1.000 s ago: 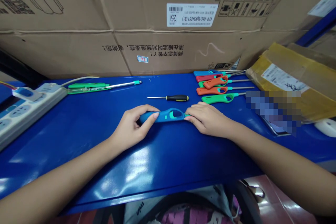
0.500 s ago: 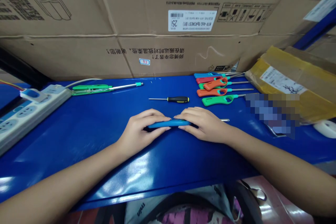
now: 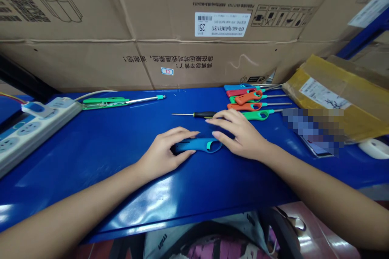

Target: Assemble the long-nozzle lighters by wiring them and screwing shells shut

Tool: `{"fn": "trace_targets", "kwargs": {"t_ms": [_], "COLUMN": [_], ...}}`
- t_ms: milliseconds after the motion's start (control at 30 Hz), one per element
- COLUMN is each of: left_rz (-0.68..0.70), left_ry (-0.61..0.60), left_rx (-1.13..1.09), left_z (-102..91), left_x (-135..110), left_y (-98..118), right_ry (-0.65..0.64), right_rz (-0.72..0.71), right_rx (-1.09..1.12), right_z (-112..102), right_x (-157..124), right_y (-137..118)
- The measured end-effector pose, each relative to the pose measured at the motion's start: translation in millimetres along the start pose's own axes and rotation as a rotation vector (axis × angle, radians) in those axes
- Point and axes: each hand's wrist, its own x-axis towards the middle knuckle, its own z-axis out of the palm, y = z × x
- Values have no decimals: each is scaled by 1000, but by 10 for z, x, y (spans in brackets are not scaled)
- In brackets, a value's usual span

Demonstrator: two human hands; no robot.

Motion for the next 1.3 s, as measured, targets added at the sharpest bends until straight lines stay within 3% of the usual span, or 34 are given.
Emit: {"fn": "trace_targets", "kwargs": {"t_ms": [100,300,433,1000,1133,1300], "left_rz": [0,-49,-123,-63,-28,2], "left_ry": [-25,-68,-29,-63,-86,-119], "left_rx": [32,168,68,132,89,-47], "left_z": [2,-98,-118,-79,-83,-46], "left_x": [-20,-16,-16,-39,-41,-63], "left_y": [-7,-23,-67,-94,-59,-13], "right_ry": [60,-154,-242,-50,9,92], "right_rz": [99,92,172,471,489,519], "right_rx": [-55,-161,-120,-63,19,196], "right_z": [73,136,173,434,346,59], "right_x": [57,322,497,954,938,725], "right_y": [47,153,190,335,249,42]}}
